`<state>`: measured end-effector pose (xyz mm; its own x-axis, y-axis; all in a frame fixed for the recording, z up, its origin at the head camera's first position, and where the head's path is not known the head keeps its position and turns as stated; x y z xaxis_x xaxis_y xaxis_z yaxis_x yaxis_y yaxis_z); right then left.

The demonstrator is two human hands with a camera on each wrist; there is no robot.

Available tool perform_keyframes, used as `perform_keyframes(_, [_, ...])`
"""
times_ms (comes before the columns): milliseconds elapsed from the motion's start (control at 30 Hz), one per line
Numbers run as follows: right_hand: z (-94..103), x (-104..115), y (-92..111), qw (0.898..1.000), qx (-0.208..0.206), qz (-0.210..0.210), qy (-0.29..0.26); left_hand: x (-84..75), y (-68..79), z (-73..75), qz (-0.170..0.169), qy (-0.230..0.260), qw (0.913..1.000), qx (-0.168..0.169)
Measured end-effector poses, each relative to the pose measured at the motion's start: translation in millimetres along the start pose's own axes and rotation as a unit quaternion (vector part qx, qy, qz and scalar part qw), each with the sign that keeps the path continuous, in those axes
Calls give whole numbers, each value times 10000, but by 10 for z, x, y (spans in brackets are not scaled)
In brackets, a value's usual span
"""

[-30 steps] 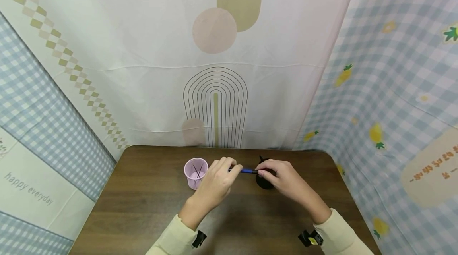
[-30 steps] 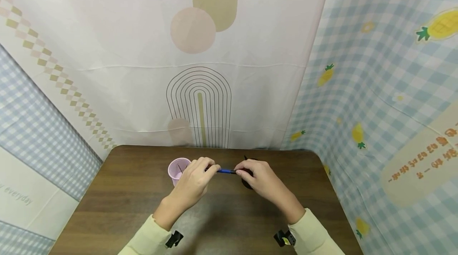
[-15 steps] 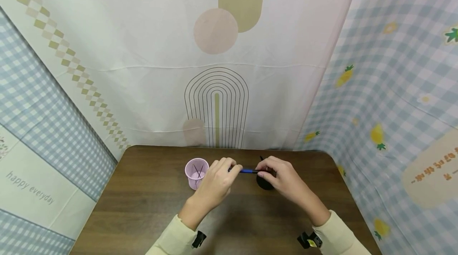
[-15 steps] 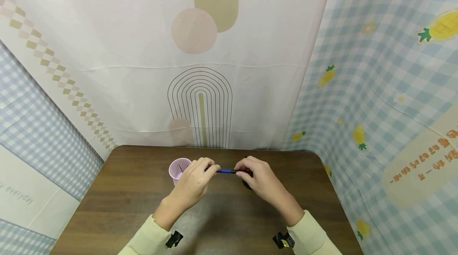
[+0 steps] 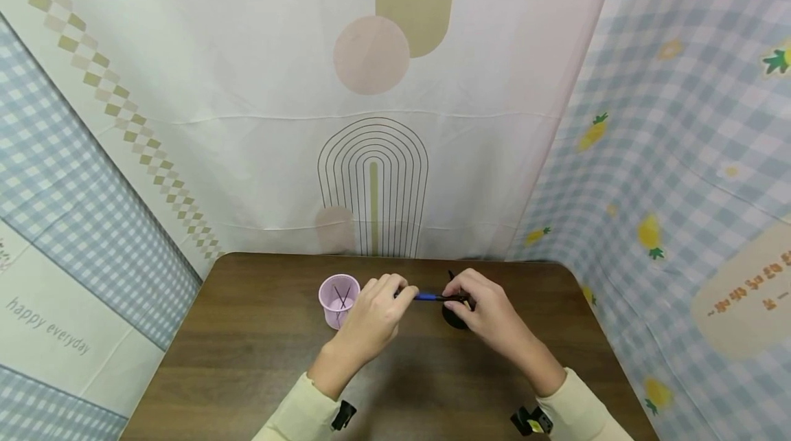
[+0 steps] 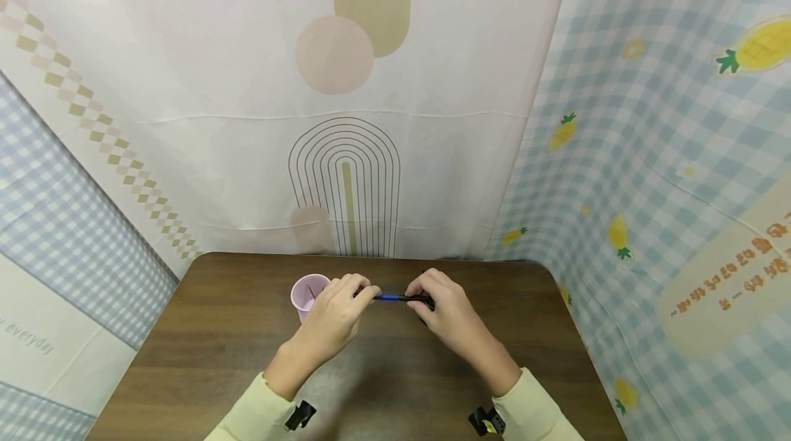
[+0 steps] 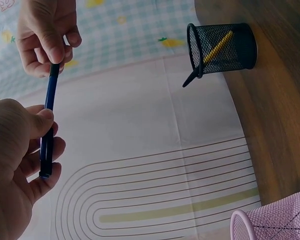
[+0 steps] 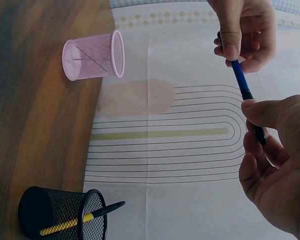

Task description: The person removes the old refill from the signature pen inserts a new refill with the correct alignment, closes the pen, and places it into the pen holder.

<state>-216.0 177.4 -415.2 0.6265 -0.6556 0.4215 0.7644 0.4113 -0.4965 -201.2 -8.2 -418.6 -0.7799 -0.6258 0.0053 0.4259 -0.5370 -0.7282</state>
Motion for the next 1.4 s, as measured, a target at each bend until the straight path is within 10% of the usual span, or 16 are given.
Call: perform_keyframes(1400, [-9,-118,-37,9975,394,-462,-367,1,10,1,17,18,10000,40])
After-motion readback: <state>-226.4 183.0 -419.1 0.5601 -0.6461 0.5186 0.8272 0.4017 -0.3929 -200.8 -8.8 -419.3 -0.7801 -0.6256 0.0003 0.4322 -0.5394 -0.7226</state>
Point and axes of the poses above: each hand's wrist, its own y-axis away from the middle knuckle, its own z-axis out of the back of the hand, x = y × z, the point moved 6 cm from there along -y, towards the middle knuckle, and after that the axes turned 5 degrees about y, right-handed, at the moved point
